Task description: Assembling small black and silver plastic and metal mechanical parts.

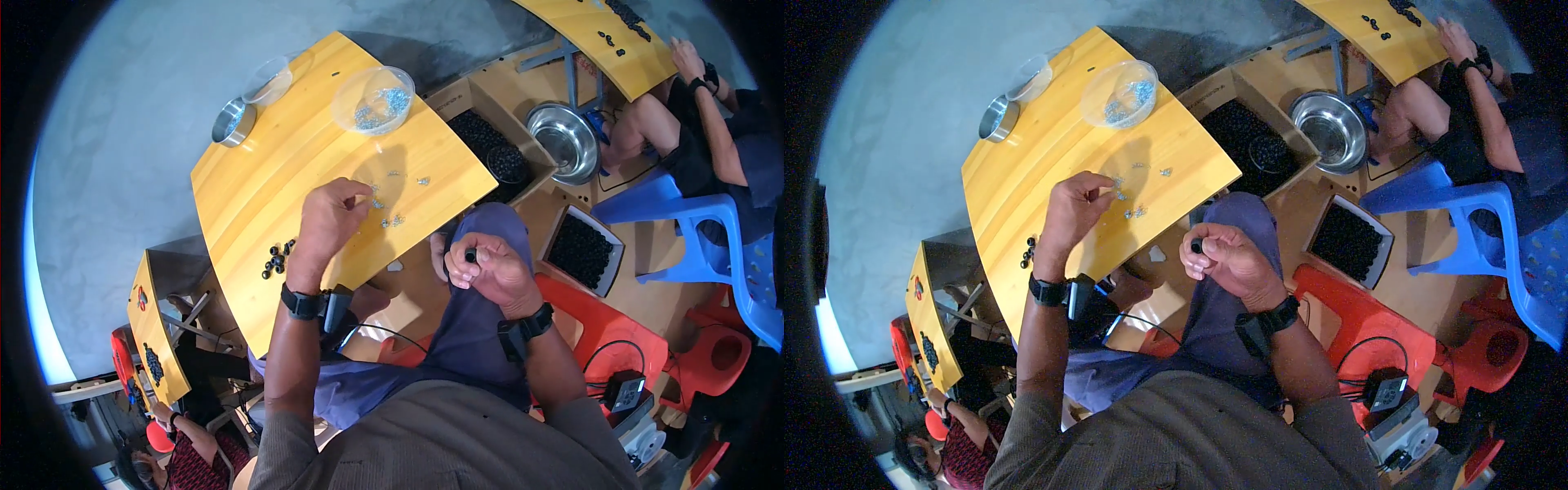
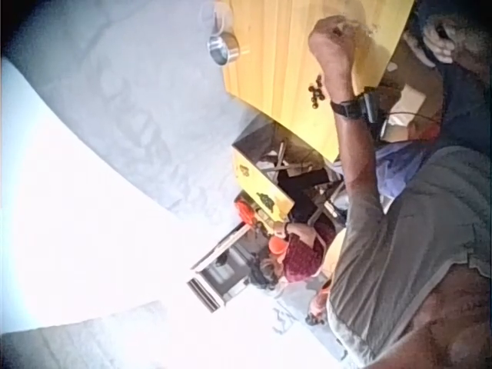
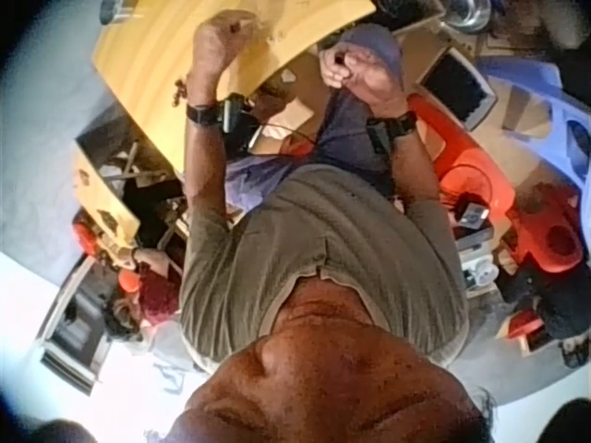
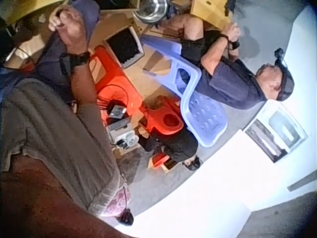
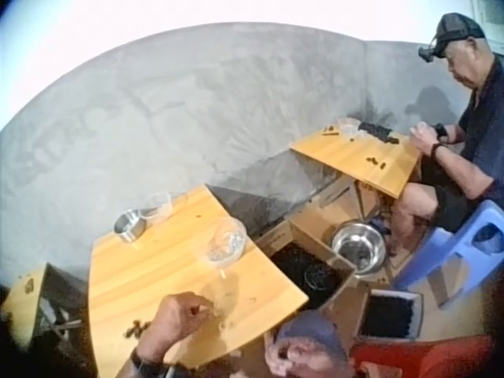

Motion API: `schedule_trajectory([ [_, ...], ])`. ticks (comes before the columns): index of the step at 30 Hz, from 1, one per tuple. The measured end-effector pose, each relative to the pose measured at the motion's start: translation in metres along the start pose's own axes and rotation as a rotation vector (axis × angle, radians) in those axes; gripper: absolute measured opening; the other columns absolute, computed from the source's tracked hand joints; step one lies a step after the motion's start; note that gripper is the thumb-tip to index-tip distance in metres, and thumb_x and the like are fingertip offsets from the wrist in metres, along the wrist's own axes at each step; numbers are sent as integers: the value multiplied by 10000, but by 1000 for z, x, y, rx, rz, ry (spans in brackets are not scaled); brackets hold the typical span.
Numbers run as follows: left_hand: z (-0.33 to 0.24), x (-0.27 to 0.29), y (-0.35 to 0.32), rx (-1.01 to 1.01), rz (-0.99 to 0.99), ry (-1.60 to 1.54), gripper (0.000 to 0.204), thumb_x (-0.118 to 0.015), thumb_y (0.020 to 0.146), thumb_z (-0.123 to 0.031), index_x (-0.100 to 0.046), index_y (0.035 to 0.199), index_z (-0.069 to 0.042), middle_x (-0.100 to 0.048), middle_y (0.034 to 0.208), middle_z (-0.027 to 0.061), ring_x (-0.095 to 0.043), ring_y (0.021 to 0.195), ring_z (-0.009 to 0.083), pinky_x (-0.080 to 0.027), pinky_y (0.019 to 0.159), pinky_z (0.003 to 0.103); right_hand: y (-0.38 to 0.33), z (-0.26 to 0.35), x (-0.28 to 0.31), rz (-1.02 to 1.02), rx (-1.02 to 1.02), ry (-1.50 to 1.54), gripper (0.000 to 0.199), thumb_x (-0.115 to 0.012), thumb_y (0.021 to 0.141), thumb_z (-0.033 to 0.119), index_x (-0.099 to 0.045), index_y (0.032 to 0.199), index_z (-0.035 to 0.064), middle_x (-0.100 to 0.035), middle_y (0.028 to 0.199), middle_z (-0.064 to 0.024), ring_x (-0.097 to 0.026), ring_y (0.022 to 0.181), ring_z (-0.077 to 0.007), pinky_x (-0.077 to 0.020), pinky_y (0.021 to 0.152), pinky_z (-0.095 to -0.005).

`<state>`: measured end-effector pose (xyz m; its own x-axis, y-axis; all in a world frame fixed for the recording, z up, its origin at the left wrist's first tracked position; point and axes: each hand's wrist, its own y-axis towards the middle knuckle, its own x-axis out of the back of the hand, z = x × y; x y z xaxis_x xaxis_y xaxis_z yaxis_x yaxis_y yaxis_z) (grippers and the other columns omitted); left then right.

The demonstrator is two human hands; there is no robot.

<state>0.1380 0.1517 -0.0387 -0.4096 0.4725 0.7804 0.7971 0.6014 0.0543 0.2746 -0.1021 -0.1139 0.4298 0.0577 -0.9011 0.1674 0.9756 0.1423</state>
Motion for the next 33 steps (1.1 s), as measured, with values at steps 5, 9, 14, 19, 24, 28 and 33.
schedule_trajectory([
  [5, -3, -17, -3, -290, -7, 210, 162, -743, 740, -98, -755, 901, -79, -656, 799, 127, -644, 693, 297, -528, 660, 392, 2, -3, -2, 14, -5, 8, 301, -642, 975, 239, -642, 1165, 5, -555, 835, -29, -498, 737, -105, -430, 687, -289],
  [9, -5, -17, -4, -253, -21, 168, 142, -744, 757, -92, -745, 893, -49, -661, 788, 130, -656, 692, 265, -527, 650, 374, 1, -1, -1, 13, -6, 1, 306, -643, 973, 247, -640, 1157, 3, -544, 824, -25, -496, 738, -106, -429, 687, -290],
  [14, 4, -15, 1, -20, -87, -163, 132, -726, 799, -76, -726, 890, 20, -669, 776, 141, -671, 710, 210, -522, 636, 352, 2, -1, -1, 19, -5, 4, 311, -647, 972, 256, -638, 1148, 0, -550, 837, -29, -496, 737, -104, -428, 685, -289],
  [19, 9, -15, 16, -56, -123, -64, 117, -726, 801, -87, -739, 891, -14, -667, 793, 138, -670, 712, 249, -532, 665, 364, 2, -1, -1, -1, -22, 2, 323, -667, 961, 267, -637, 1136, -2, -567, 861, -38, -500, 732, -101, -430, 684, -289],
  [24, -12, -25, 35, -169, -77, 127, 134, -733, 812, -82, -737, 933, -26, -672, 869, 121, -660, 748, 262, -537, 706, 373, 0, 1, -1, -22, -19, -7, 336, -678, 953, 275, -632, 1122, -12, -566, 852, -37, -506, 732, -110, -432, 686, -294],
  [28, -7, -31, 47, -328, -37, 279, 133, -728, 804, -85, -727, 931, -47, -666, 893, 110, -657, 773, 276, -535, 717, 389, 0, 0, -1, -18, -22, -10, 331, -675, 954, 268, -629, 1120, -14, -565, 841, -35, -510, 740, -119, -430, 688, -297],
  [33, 1, -24, 54, -269, -37, -1, 128, -736, 815, -69, -723, 932, -20, -688, 845, 60, -638, 722, 184, -513, 657, 322, -1, 2, -4, -38, -18, -6, 323, -671, 955, 265, -628, 1114, -13, -562, 834, -31, -511, 751, -121, -423, 691, -293],
])
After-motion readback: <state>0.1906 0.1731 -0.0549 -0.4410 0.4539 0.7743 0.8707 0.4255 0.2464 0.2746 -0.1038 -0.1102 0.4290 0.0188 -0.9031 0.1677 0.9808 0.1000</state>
